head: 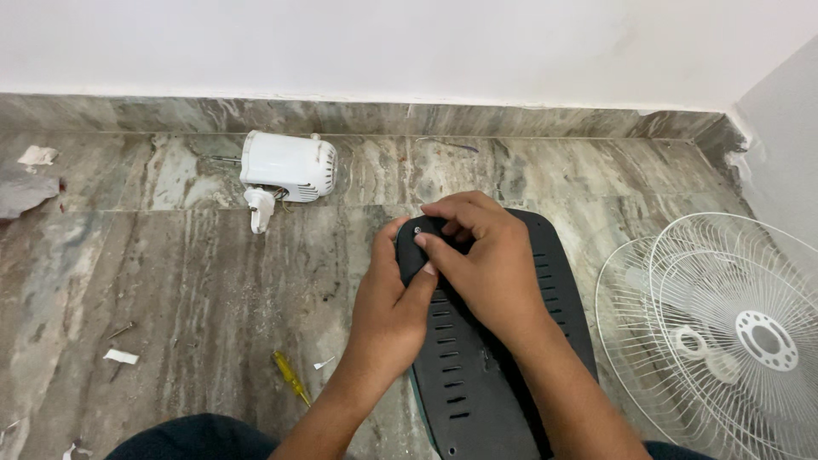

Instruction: The person assembles the base of an electric fan by attaching a black plastic cover to a blue housing. They use a yellow screwdriver to tighten several screws into the cover, securing it to the base.

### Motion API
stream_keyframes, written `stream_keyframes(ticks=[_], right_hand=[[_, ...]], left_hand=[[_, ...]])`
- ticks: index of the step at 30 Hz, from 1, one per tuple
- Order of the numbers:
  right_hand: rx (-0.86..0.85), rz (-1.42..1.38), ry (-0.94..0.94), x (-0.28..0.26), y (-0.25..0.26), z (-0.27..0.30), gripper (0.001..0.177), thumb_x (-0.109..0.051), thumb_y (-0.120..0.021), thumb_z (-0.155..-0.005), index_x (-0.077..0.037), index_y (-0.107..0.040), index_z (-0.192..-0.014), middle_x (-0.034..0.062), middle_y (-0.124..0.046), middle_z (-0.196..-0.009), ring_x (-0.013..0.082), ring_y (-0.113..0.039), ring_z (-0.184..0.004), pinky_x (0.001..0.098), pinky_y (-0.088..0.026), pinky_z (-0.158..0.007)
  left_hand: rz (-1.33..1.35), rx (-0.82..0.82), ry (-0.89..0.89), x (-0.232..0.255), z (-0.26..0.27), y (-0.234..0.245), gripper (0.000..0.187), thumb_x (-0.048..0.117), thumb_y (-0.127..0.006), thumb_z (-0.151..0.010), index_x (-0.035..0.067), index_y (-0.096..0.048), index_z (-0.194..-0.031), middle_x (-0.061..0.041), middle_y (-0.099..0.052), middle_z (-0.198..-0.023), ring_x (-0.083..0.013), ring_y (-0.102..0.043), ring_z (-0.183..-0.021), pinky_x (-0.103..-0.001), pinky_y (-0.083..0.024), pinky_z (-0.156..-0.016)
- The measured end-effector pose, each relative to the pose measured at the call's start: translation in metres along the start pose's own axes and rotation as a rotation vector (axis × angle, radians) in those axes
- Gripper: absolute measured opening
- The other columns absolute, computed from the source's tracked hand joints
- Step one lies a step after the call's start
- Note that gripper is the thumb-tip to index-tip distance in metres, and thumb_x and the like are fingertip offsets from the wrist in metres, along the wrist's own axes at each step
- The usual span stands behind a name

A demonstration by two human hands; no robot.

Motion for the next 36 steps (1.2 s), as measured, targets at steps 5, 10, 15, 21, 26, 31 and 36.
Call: stream_keyframes(ticks=[5,10,15,21,26,31,36], right_hand=[[-0.025,-0.027,-0.050,0.004,-0.001,0.001,0.021,-0.002,-0.076,-0.081,-0.003,-0.079,-0.102,0.0049,-0.074,-0.102,0.0121,-0.070,-0.077,0.0256,-0.056,-0.069],[-0.025,0.011,-0.077,0.004,-0.005,0.002,0.015,-0.004,-0.077,-0.083,-0.003,-0.080,-0.098,0.0045,-0.073,-0.100,0.0111,-0.070,-0.075,0.0258,-0.057,-0.067],[-0.010,0.017,-0.080,0.004,-0.005,0.002,0.018,-0.006,-0.079,-0.080,-0.002,-0.078,-0.098,0.0048,-0.073,-0.098,0.0111,-0.069,-0.074,0.0255,-0.057,-0.067],[-0.024,-0.002,-0.035,0.002,-0.004,0.001,0.017,-0.003,-0.074,-0.084,-0.004,-0.080,-0.100,0.0050,-0.074,-0.102,0.0115,-0.071,-0.076,0.0256,-0.056,-0.066],[-0.022,-0.005,-0.046,0.000,-0.004,0.003,0.016,-0.004,-0.076,-0.083,-0.002,-0.077,-0.099,0.0056,-0.073,-0.097,0.0126,-0.071,-0.075,0.0258,-0.056,-0.066],[-0.025,-0.021,-0.014,-0.001,-0.002,0.001,0.019,-0.002,-0.071,-0.084,-0.003,-0.079,-0.102,0.0055,-0.074,-0.101,0.0111,-0.071,-0.076,0.0252,-0.057,-0.067],[-0.018,-0.007,-0.059,0.001,-0.004,0.003,0.014,-0.004,-0.074,-0.084,-0.002,-0.079,-0.097,0.0056,-0.074,-0.101,0.0118,-0.070,-0.073,0.0253,-0.056,-0.066]], left_hand=[[-0.023,-0.009,0.167,-0.008,0.000,-0.001,0.056,0.015,-0.054,-0.094,0.007,-0.038,-0.146,-0.018,-0.068,-0.119,-0.0275,-0.073,-0.108,-0.037,-0.055,-0.089],[-0.043,-0.018,0.167,-0.005,0.000,-0.001,0.056,0.019,-0.054,-0.095,0.007,-0.036,-0.148,-0.018,-0.070,-0.120,-0.0272,-0.074,-0.109,-0.037,-0.056,-0.089],[-0.022,-0.017,0.133,-0.003,0.000,-0.001,0.055,0.019,-0.055,-0.095,0.006,-0.038,-0.147,-0.018,-0.070,-0.120,-0.0282,-0.074,-0.111,-0.038,-0.056,-0.090],[-0.072,-0.005,0.114,-0.004,0.000,-0.001,0.057,0.018,-0.056,-0.095,0.006,-0.037,-0.148,-0.019,-0.070,-0.121,-0.0293,-0.073,-0.112,-0.038,-0.055,-0.091],[-0.056,-0.011,0.123,-0.005,0.001,0.000,0.057,0.015,-0.054,-0.095,0.006,-0.036,-0.149,-0.020,-0.070,-0.122,-0.0293,-0.073,-0.112,-0.038,-0.055,-0.092],[-0.052,0.000,0.105,-0.003,0.000,-0.002,0.056,0.015,-0.055,-0.095,0.005,-0.037,-0.148,-0.019,-0.069,-0.123,-0.0281,-0.072,-0.113,-0.037,-0.054,-0.092],[0.037,-0.031,0.118,-0.006,0.001,-0.004,0.056,0.013,-0.054,-0.095,0.005,-0.037,-0.148,-0.017,-0.069,-0.124,-0.0240,-0.072,-0.114,-0.035,-0.054,-0.093]])
Point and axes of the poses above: each hand's wrist, its own z-axis away from the middle knuckle, its own y-axis out of the back of the hand, x = y × z, the point moved 8 cm from there along -z, towards the middle knuckle
